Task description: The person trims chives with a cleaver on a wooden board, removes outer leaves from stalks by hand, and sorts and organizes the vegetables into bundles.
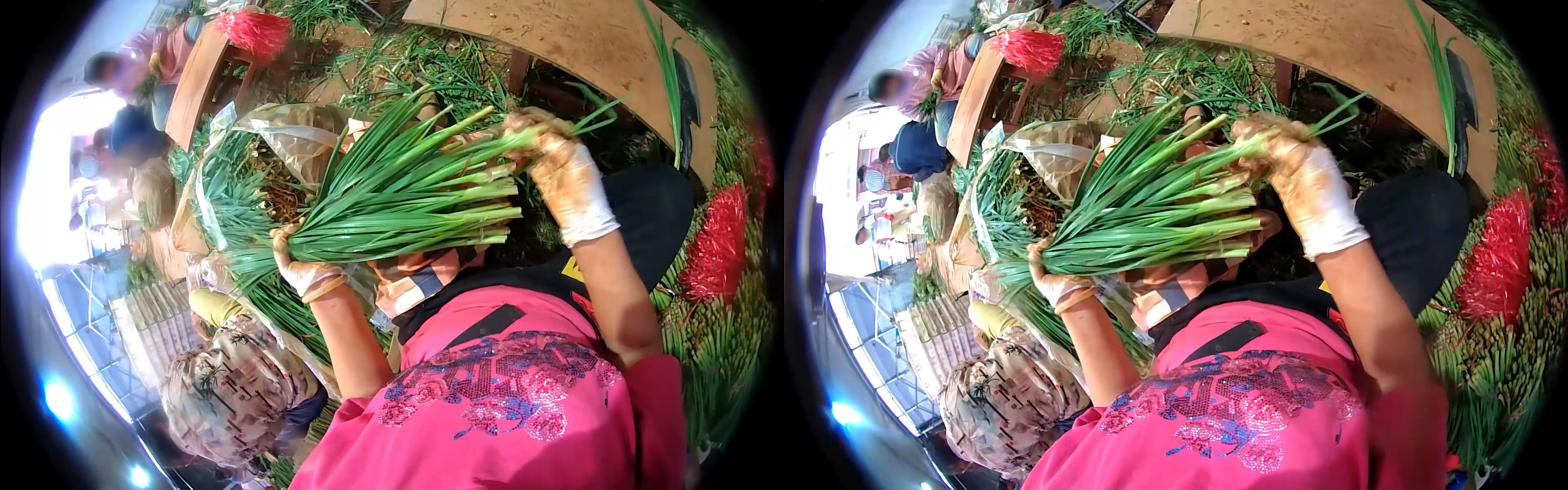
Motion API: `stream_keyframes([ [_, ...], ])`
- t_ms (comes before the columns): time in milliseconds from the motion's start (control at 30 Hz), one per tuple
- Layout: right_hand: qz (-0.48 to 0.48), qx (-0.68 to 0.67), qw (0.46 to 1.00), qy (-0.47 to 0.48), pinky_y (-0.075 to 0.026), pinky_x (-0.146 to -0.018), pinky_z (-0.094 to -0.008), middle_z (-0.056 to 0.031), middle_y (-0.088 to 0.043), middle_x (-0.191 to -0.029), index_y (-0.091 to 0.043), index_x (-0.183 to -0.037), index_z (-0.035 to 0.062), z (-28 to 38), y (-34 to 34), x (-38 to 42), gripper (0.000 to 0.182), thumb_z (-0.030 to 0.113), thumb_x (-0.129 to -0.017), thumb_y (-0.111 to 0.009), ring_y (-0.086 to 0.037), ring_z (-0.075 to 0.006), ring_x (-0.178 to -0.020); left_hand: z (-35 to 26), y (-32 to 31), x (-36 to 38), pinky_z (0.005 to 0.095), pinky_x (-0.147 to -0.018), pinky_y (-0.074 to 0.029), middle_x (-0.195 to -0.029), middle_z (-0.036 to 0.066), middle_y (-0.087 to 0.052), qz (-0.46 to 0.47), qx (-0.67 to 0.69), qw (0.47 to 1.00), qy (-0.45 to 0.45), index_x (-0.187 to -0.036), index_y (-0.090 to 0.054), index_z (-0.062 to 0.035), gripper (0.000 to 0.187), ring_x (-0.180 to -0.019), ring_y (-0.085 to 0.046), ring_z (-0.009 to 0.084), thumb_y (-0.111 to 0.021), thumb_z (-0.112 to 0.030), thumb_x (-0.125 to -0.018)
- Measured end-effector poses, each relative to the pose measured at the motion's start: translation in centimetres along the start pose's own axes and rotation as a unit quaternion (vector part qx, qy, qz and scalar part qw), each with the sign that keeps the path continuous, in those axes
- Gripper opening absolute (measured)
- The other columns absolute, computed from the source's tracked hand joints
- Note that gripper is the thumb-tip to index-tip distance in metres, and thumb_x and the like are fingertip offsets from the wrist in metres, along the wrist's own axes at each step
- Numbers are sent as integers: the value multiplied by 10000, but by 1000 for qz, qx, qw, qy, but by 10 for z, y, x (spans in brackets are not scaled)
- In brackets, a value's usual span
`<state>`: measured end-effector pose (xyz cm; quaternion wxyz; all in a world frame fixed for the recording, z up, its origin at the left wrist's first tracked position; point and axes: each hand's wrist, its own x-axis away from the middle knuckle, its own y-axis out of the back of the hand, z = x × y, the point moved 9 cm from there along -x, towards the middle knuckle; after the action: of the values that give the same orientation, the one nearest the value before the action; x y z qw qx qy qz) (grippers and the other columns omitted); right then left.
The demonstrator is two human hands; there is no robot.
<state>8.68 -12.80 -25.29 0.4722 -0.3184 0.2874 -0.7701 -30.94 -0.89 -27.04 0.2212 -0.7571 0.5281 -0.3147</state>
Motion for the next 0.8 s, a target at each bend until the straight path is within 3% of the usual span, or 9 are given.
stream_keyframes([
  [167, 142, -138, 968, 156, -464, -889, -420, -181, -580, -1026, -534, -1019, -37, 141, 50, -1, 249, 126, -830, -527, -543, -274, -970, 11, 94, -37, 505, -846, -456, -938, 84, -649, -100, -3, 993, 56, -878, -635, -91, 224, -900, -586, 301, -601, -284, -769],
  [233, -207, -42, 934, 289, -460, -692, -285, -92, -544, -774, -505, -774, 60, 200, 95, 27, 306, 286, -900, -341, -513, -180, -684, 6, 88, -24, 529, -871, -436, -991, 110, -632, -113, -2, 991, 72, -902, -619, -71, 276, -938, -570, 328, -575, -309, -770],
  [267, 96, -178, 938, 280, -430, -595, -247, -62, -513, -707, -491, -763, 74, 226, 99, 12, 260, 235, -908, -347, -448, -152, -573, 1, 110, -41, 557, -874, -435, -1102, 126, -614, -102, 20, 993, 62, -924, -633, -107, 303, -1002, -556, 364, -528, -355, -786],
  [300, 21, -62, 952, 299, -407, -545, -240, -49, -523, -699, -501, -781, 70, 227, 107, 7, 246, 221, -912, -358, -445, -133, -558, -1, 106, -34, 553, -872, -438, -1090, 125, -619, -104, 1, 992, 68, -908, -635, -106, 296, -994, -559, 363, -528, -352, -783],
  [400, -170, 258, 907, 285, -413, -498, -244, -21, -587, -726, -544, -862, 53, 155, 66, 6, 124, 153, -898, -482, -526, -96, -616, -2, 88, -23, 516, -817, -474, -947, 87, -652, -84, -10, 995, 54, -835, -637, -111, 214, -898, -591, 315, -549, -295, -771],
  [567, 98, 558, 821, 70, -489, -680, -333, -176, -643, -791, -634, -914, 11, -24, -25, -17, 364, 314, -733, -722, -643, -275, -748, -9, 70, -25, 447, -771, -491, -822, 36, -653, -4, 36, 999, 24, -845, -638, -119, 125, -783, -610, 220, -581, -199, -768],
  [600, 141, 643, 750, 55, -468, -709, -245, -49, -635, -841, -603, -1070, -5, -29, -48, -14, 349, 163, -780, -701, -583, -106, -770, -10, 65, -26, 434, -778, -489, -822, 31, -655, 18, 37, 999, 24, -866, -641, -118, 129, -775, -612, 201, -590, -184, -768],
  [667, 92, 522, 836, 140, -484, -639, -328, -166, -642, -752, -652, -843, 13, -43, -33, -25, 286, 256, -716, -733, -638, -255, -697, -6, 39, -11, 423, -802, -478, -828, 26, -653, 55, 93, 993, 51, -860, -638, -125, 114, -784, -609, 188, -583, -171, -770],
  [800, 64, 413, 899, 133, -420, -515, -212, 6, -577, -666, -618, -926, 18, -12, -2, -47, 165, 134, -808, -626, -524, -101, -547, -13, 55, -21, 416, -812, -473, -847, 34, -652, 12, 50, 998, 25, -883, -639, -118, 129, -788, -605, 187, -586, -139, -767],
])
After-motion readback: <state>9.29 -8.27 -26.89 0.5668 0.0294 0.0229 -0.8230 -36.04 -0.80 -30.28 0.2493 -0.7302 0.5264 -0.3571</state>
